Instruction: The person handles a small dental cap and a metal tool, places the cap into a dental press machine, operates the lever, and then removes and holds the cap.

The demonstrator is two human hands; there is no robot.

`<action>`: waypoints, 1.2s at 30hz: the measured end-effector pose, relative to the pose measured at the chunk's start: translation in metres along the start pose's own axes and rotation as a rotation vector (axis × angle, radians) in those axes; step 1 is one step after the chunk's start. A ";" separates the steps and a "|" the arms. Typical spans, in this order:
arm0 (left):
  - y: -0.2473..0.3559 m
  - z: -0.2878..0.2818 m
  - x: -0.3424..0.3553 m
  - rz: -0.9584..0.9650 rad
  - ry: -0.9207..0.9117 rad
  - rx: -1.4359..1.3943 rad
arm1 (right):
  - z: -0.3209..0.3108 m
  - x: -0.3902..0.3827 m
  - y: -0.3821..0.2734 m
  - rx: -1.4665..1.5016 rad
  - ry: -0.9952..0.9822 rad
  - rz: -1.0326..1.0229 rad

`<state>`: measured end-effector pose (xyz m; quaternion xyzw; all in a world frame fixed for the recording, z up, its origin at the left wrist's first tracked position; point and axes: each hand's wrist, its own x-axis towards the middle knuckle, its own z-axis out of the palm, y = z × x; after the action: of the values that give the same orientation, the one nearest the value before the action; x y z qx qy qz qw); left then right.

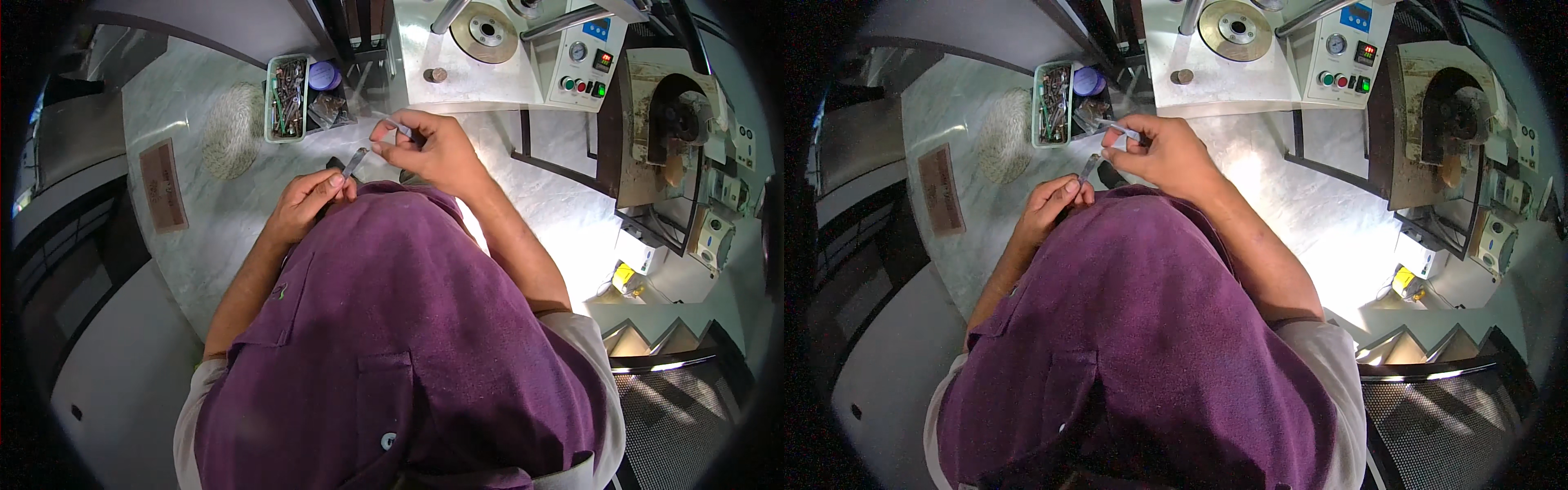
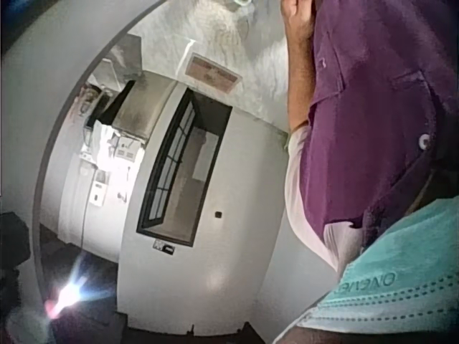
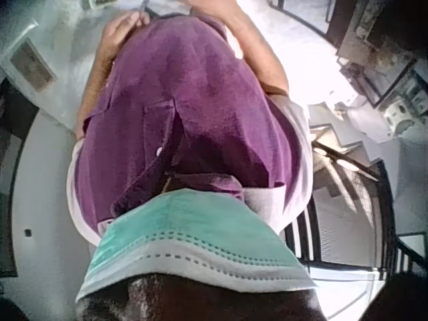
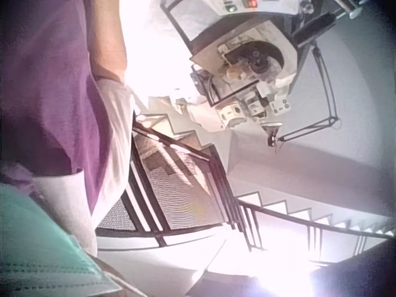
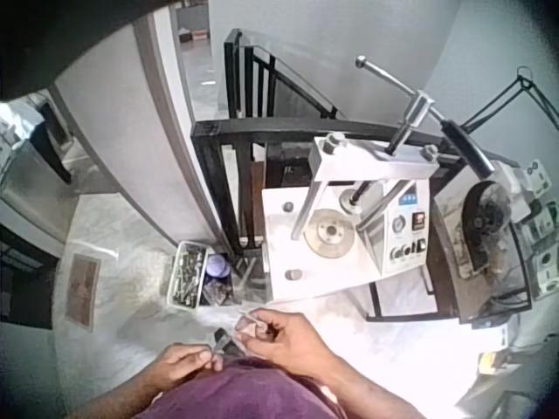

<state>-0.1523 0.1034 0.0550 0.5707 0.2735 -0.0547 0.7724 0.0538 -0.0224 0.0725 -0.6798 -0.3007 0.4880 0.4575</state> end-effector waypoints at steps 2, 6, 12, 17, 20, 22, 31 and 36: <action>0.000 0.001 0.000 0.020 0.003 0.047 | 0.004 -0.004 -0.009 -0.216 0.003 -0.036; -0.002 0.001 0.003 0.114 0.045 0.161 | 0.014 -0.007 -0.008 -0.449 0.118 -0.246; 0.005 0.003 0.001 0.038 0.110 0.289 | 0.014 -0.008 0.015 0.344 -0.303 0.085; 0.008 0.006 0.002 0.093 0.116 0.388 | 0.026 -0.007 0.013 0.403 -0.284 0.252; 0.003 0.004 0.003 0.128 0.119 0.455 | 0.026 -0.007 0.017 0.489 -0.262 0.292; 0.003 0.004 0.004 0.140 0.122 0.497 | 0.029 -0.008 0.015 0.523 -0.225 0.292; 0.015 0.014 0.009 0.052 0.168 0.558 | 0.049 -0.017 0.013 0.407 0.113 0.170; 0.019 0.017 0.007 0.004 0.152 0.502 | 0.049 -0.021 0.011 0.262 0.212 0.164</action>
<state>-0.1323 0.0957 0.0712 0.7475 0.3073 -0.0761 0.5840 0.0000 -0.0287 0.0655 -0.6844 -0.1281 0.4843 0.5298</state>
